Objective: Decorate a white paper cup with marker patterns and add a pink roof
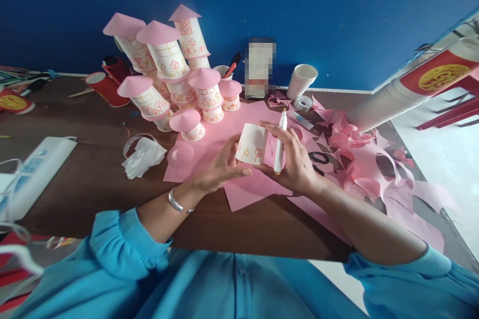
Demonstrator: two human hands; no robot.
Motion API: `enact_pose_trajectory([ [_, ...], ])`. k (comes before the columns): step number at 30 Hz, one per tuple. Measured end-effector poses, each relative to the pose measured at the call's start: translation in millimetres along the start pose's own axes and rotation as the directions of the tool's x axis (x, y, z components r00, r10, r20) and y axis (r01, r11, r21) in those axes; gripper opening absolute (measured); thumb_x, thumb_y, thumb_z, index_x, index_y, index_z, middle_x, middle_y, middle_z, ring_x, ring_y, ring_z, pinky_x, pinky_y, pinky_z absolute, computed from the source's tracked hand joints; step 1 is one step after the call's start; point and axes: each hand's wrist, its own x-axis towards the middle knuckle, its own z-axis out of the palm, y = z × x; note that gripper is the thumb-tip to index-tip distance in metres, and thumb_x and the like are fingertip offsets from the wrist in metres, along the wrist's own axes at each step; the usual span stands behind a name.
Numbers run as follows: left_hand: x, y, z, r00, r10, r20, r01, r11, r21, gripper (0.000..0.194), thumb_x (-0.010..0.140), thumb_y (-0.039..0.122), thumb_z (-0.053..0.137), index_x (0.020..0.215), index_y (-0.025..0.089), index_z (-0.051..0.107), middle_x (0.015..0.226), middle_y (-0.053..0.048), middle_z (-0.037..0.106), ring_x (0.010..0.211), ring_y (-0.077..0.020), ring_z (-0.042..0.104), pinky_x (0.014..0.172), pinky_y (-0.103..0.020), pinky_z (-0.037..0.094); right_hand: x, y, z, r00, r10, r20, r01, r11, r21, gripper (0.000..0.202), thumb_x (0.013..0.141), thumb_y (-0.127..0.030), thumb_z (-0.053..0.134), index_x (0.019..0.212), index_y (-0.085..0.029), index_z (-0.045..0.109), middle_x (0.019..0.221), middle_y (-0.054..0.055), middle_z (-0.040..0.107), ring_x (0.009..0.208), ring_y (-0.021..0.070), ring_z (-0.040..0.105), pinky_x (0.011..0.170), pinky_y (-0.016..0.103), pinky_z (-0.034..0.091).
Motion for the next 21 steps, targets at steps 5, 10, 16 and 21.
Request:
enact_pose_trajectory([
  [5,1.1,7.4,5.6,0.988,-0.153,-0.028,0.154,0.987,0.042,0.072,0.077,0.037,0.096,0.141,0.025,0.066,0.135,-0.01,0.073,0.125,-0.0329,0.067,0.105,-0.046,0.057,-1.0,-3.9,0.2,0.998,-0.052,0.045,0.052,0.999,0.0,0.09,0.1,-0.05,0.077,0.17,-0.024,0.027,0.159,0.023,0.061,0.143,0.0407,0.065,0.111,0.062,0.059],
  [10,1.1,7.1,2.6,0.985,-0.155,0.072,0.167,0.962,-0.214,0.055,0.083,0.043,0.091,0.13,0.023,0.071,0.114,-0.008,0.08,0.109,-0.0275,0.076,0.1,-0.041,0.059,1.2,-1.1,-2.4,1.0,0.006,-0.003,-0.006,0.994,0.112,0.093,0.096,-0.05,0.082,0.169,-0.029,0.029,0.16,0.018,0.061,0.143,0.0365,0.065,0.114,0.059,0.06],
  [16,-0.7,6.0,0.9,0.976,-0.175,0.127,0.2,0.954,-0.222,0.053,0.085,0.045,0.087,0.13,0.023,0.073,0.123,-0.012,0.079,0.117,-0.0331,0.076,0.106,-0.05,0.058,2.1,-1.5,-4.1,1.0,0.012,0.016,-0.013,0.994,0.107,0.091,0.096,-0.048,0.083,0.167,-0.028,0.03,0.156,0.021,0.063,0.139,0.0383,0.067,0.106,0.059,0.062],
  [21,-2.4,2.1,-0.1,0.967,-0.23,0.112,0.246,0.955,-0.166,0.049,0.079,0.035,0.094,0.121,0.022,0.073,0.111,-0.008,0.078,0.108,-0.0266,0.074,0.103,-0.047,0.061,3.0,-4.8,-5.4,0.997,-0.059,0.054,0.054,0.996,0.077,0.088,0.099,-0.048,0.079,0.167,-0.024,0.029,0.156,0.023,0.063,0.14,0.0397,0.067,0.107,0.06,0.061],
])
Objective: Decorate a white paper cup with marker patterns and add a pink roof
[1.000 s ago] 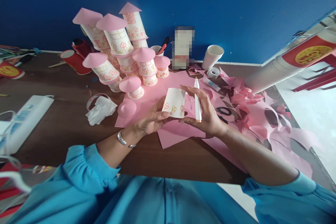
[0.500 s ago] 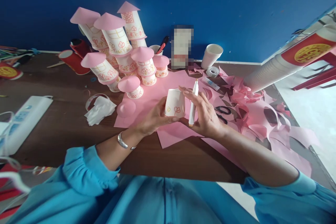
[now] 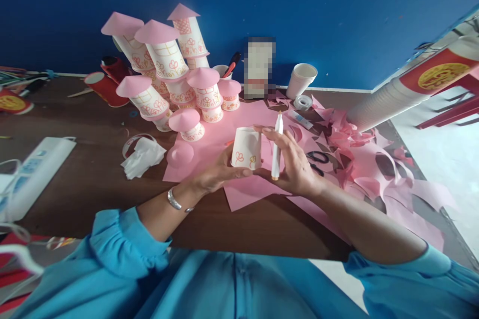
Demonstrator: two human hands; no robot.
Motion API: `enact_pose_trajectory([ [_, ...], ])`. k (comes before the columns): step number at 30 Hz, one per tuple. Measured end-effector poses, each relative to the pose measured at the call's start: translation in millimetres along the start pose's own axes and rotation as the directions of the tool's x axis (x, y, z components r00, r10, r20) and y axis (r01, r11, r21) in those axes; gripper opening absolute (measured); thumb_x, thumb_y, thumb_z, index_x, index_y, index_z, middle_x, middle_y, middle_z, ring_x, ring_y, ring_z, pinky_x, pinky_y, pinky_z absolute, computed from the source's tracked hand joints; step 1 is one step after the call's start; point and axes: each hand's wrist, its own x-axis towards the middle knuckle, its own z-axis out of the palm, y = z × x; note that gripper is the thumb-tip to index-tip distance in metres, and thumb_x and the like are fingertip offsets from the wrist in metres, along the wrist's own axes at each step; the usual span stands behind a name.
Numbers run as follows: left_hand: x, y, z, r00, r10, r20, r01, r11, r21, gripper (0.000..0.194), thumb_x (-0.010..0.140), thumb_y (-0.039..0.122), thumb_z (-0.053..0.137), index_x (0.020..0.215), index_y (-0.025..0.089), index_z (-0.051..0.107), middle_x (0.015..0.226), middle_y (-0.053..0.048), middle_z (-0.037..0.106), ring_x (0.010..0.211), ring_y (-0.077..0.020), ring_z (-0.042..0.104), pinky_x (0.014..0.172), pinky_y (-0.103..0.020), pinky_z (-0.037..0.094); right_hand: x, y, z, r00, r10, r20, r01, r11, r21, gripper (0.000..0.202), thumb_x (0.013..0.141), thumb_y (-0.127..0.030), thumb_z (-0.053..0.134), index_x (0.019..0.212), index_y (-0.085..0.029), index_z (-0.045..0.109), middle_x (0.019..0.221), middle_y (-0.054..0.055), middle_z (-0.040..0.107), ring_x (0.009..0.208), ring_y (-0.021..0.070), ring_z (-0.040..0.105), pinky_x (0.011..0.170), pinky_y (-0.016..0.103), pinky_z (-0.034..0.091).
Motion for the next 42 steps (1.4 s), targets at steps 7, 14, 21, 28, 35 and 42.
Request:
enact_pose_trajectory([
  [7,0,2,1.1,0.997,0.07,-0.013,-0.069,0.996,0.05,0.055,0.082,0.044,0.091,0.13,0.024,0.071,0.121,-0.009,0.078,0.115,-0.0304,0.074,0.105,-0.047,0.059,-1,5,0,0.999,0.029,-0.019,-0.028,0.999,0.037,0.089,0.097,-0.043,0.081,0.168,-0.025,0.03,0.159,0.023,0.06,0.142,0.0375,0.066,0.11,0.059,0.062],
  [14,-2,-6,-6.5,0.991,0.09,-0.094,-0.075,0.985,0.153,0.068,0.086,0.036,0.087,0.148,0.029,0.061,0.135,-0.009,0.074,0.128,-0.0333,0.069,0.107,-0.046,0.058,-6,12,5,0.996,0.091,-0.003,-0.09,0.992,0.086,0.092,0.097,-0.044,0.083,0.169,-0.029,0.028,0.163,0.02,0.058,0.144,0.0361,0.065,0.111,0.059,0.063],
  [21,-2,-5,-6.9,0.988,0.124,-0.096,-0.101,0.971,0.219,0.069,0.086,0.036,0.088,0.149,0.033,0.06,0.145,-0.007,0.069,0.133,-0.0313,0.064,0.11,-0.044,0.054,-8,16,8,0.996,0.083,-0.018,-0.08,0.99,0.119,0.093,0.095,-0.043,0.085,0.169,-0.028,0.03,0.164,0.021,0.057,0.146,0.0367,0.063,0.112,0.06,0.062],
  [28,-2,-5,-7.8,0.988,0.134,-0.074,-0.115,0.97,0.213,0.067,0.088,0.04,0.086,0.15,0.028,0.062,0.146,-0.01,0.07,0.139,-0.0369,0.063,0.115,-0.049,0.053,-7,16,6,0.996,0.091,0.001,-0.09,0.986,0.139,0.094,0.094,-0.046,0.085,0.169,-0.028,0.032,0.164,0.021,0.056,0.147,0.0374,0.063,0.114,0.061,0.061],
  [35,1,-4,-3.2,0.985,0.14,-0.099,-0.13,0.987,0.099,0.059,0.084,0.032,0.091,0.138,0.03,0.067,0.126,-0.005,0.077,0.114,-0.0264,0.074,0.101,-0.04,0.059,-8,15,5,0.986,0.105,-0.129,-0.083,0.983,0.164,0.054,0.111,-0.042,0.06,0.162,-0.034,0.047,0.149,0.013,0.069,0.129,0.0301,0.073,0.1,0.051,0.067],
  [42,3,2,1.4,0.985,0.135,-0.106,-0.123,0.986,0.113,0.063,0.085,0.033,0.091,0.143,0.029,0.066,0.131,-0.008,0.075,0.115,-0.0254,0.07,0.099,-0.037,0.055,6,-11,-16,0.948,0.072,-0.312,-0.04,0.993,0.106,0.025,0.107,-0.03,0.065,0.128,-0.027,0.078,0.091,0.005,0.072,0.075,0.0199,0.069,0.065,0.035,0.06],
])
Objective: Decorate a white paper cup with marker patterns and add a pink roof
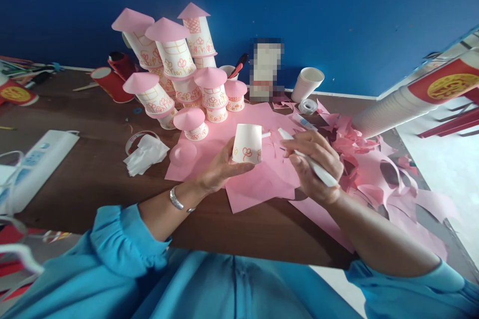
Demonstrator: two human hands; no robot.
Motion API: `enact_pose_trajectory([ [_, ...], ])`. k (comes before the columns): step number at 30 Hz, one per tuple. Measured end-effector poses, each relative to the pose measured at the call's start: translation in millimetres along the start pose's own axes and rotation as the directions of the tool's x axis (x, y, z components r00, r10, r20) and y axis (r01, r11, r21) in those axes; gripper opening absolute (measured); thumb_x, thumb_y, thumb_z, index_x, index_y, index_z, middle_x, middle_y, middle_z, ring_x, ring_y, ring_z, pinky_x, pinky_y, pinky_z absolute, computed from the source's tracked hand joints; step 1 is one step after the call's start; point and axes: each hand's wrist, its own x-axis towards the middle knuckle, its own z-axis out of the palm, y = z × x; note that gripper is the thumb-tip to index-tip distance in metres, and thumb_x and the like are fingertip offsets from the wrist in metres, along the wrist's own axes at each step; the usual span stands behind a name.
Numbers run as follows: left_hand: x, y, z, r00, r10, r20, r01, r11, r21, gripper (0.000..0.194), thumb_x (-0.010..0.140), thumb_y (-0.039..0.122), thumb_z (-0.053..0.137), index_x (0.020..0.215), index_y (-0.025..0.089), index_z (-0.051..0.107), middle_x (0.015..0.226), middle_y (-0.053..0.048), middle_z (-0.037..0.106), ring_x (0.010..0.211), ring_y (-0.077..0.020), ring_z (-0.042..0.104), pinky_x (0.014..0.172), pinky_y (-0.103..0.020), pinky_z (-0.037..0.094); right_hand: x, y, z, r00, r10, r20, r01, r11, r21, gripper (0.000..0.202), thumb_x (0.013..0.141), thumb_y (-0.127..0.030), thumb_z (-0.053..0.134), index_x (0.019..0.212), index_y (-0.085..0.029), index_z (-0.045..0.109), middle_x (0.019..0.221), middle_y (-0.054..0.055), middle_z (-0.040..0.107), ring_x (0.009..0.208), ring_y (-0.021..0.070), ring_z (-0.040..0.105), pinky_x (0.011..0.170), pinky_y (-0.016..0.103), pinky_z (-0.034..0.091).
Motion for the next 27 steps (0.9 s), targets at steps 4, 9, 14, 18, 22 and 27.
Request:
enact_pose_trajectory([
  [4,2,3,2.9,0.999,0.026,0.041,-0.027,1.0,0.014,0.074,0.086,0.039,0.09,0.154,0.028,0.061,0.151,-0.013,0.068,0.146,-0.0365,0.057,0.115,-0.047,0.049,3,-20,0,0.995,0.031,0.098,-0.032,0.999,0.01,0.027,0.098,-0.012,0.066,0.12,-0.024,0.075,0.088,0.004,0.077,0.066,0.0168,0.071,0.059,0.031,0.059],
  [9,2,5,4.4,0.999,0.008,0.043,-0.008,1.0,-0.014,0.079,0.086,0.037,0.09,0.158,0.028,0.057,0.157,-0.014,0.065,0.15,-0.0389,0.054,0.119,-0.052,0.048,-3,-22,9,0.991,-0.097,0.09,0.096,0.995,0.017,0.024,0.094,-0.01,0.067,0.115,-0.022,0.067,0.083,0.003,0.076,0.068,0.018,0.075,0.058,0.029,0.063],
  [14,1,7,5.3,0.999,-0.009,0.052,0.008,1.0,0.023,0.073,0.09,0.034,0.086,0.158,0.031,0.059,0.164,-0.012,0.059,0.149,-0.0397,0.055,0.12,-0.055,0.048,-3,-18,10,0.987,-0.127,0.095,0.131,0.99,-0.041,0.02,0.095,-0.006,0.066,0.11,-0.02,0.065,0.082,0.004,0.075,0.07,0.0158,0.076,0.061,0.025,0.063],
  [18,2,7,5.8,0.997,0.011,0.079,-0.013,1.0,0.021,0.073,0.091,0.034,0.085,0.159,0.032,0.058,0.166,-0.011,0.057,0.152,-0.0405,0.052,0.122,-0.057,0.046,-3,-19,11,0.981,-0.16,0.106,0.167,0.984,-0.058,0.017,0.096,-0.007,0.066,0.107,-0.018,0.065,0.081,0.005,0.076,0.069,0.0161,0.077,0.059,0.024,0.062],
  [22,4,6,5.5,0.994,0.032,0.104,-0.033,0.999,0.005,0.077,0.091,0.032,0.085,0.161,0.032,0.055,0.161,-0.011,0.063,0.156,-0.0395,0.049,0.124,-0.055,0.045,-6,-19,13,0.977,-0.18,0.112,0.189,0.979,-0.075,0.019,0.096,-0.008,0.066,0.109,-0.02,0.065,0.084,0.004,0.078,0.073,0.0173,0.079,0.06,0.026,0.064],
  [27,4,5,5.6,0.995,0.019,0.094,-0.02,1.0,0.004,0.081,0.089,0.034,0.087,0.162,0.031,0.053,0.159,-0.012,0.064,0.153,-0.0409,0.052,0.12,-0.053,0.048,-8,-17,16,0.977,-0.187,0.106,0.195,0.978,-0.073,0.02,0.095,-0.007,0.067,0.109,-0.021,0.065,0.083,0.003,0.079,0.073,0.0177,0.08,0.06,0.027,0.064],
])
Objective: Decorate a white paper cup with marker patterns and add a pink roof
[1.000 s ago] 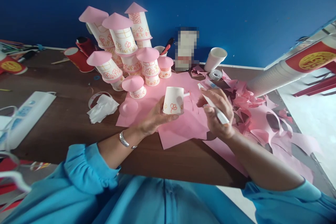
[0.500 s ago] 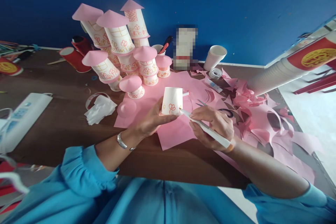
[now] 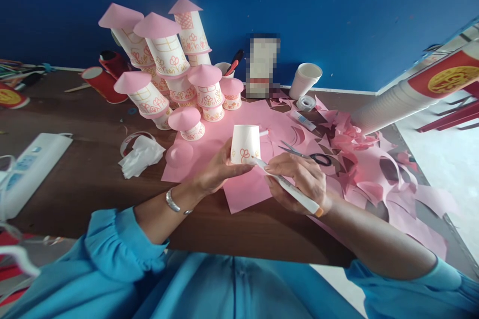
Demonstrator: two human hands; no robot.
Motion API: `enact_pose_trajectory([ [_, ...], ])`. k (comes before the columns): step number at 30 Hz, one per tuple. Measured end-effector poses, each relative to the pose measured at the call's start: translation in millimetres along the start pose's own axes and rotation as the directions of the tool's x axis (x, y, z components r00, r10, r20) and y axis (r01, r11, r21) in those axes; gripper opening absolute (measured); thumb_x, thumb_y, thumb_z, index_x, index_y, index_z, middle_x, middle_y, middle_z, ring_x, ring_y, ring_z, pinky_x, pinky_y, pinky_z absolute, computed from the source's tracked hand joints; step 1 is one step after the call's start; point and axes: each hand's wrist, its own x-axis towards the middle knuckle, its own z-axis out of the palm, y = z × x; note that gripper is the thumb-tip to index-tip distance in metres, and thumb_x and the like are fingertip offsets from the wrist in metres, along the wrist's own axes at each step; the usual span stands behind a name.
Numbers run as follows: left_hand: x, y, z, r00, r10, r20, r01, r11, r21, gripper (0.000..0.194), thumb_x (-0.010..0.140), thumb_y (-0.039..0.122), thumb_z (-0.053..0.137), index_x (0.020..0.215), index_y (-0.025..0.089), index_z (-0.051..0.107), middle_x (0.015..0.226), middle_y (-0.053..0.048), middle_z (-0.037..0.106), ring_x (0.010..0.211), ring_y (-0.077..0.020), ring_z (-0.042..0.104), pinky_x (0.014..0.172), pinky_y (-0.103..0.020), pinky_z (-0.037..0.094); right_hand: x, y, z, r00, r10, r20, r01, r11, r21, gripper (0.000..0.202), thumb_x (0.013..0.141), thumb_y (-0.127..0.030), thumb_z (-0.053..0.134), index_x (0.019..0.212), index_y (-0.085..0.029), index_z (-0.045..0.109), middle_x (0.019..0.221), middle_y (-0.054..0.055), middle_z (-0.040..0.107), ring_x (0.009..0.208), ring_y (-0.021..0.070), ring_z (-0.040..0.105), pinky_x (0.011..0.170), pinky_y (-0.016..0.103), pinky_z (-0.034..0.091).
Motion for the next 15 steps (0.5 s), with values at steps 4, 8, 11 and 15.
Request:
enact_pose_trajectory([
  [4,-0.5,-0.9,0.2,1.0,-0.015,0.001,0.015,1.0,-0.012,0.083,0.088,0.036,0.088,0.162,0.032,0.052,0.165,-0.012,0.058,0.151,-0.0404,0.054,0.118,-0.051,0.049,-0.7,0.4,0.9,1.0,0.013,0.009,-0.013,1.0,-0.001,0.019,0.095,-0.009,0.067,0.108,-0.022,0.065,0.081,0.001,0.078,0.07,0.0174,0.078,0.057,0.027,0.062],
  [8,-1.2,-2.3,-0.4,1.0,-0.028,-0.002,0.028,0.999,-0.014,0.084,0.088,0.036,0.089,0.163,0.031,0.051,0.161,-0.012,0.061,0.149,-0.0404,0.055,0.117,-0.051,0.049,-1.1,0.3,0.8,0.999,0.025,0.021,-0.025,1.0,0.004,0.021,0.095,-0.008,0.067,0.109,-0.023,0.064,0.082,0.001,0.077,0.07,0.0175,0.078,0.057,0.027,0.062],
  [11,-2.4,-4.2,-1.5,0.999,-0.036,-0.028,0.036,0.999,0.0,0.087,0.086,0.036,0.09,0.163,0.031,0.051,0.158,-0.012,0.063,0.146,-0.0404,0.057,0.115,-0.051,0.05,-1.1,0.3,0.7,0.999,0.025,0.033,-0.026,1.0,0.013,0.021,0.094,-0.007,0.068,0.109,-0.021,0.064,0.083,0.002,0.077,0.071,0.0177,0.078,0.058,0.026,0.061],
  [15,-3.3,-5.8,-2.6,0.999,-0.044,-0.031,0.044,0.999,-0.012,0.086,0.085,0.037,0.091,0.161,0.031,0.052,0.159,-0.012,0.062,0.144,-0.0396,0.059,0.114,-0.051,0.05,-1.0,0.2,1.0,0.999,0.02,0.046,-0.022,0.999,0.038,0.026,0.092,-0.003,0.068,0.111,-0.019,0.065,0.084,0.004,0.077,0.073,0.0177,0.078,0.061,0.026,0.061],
])
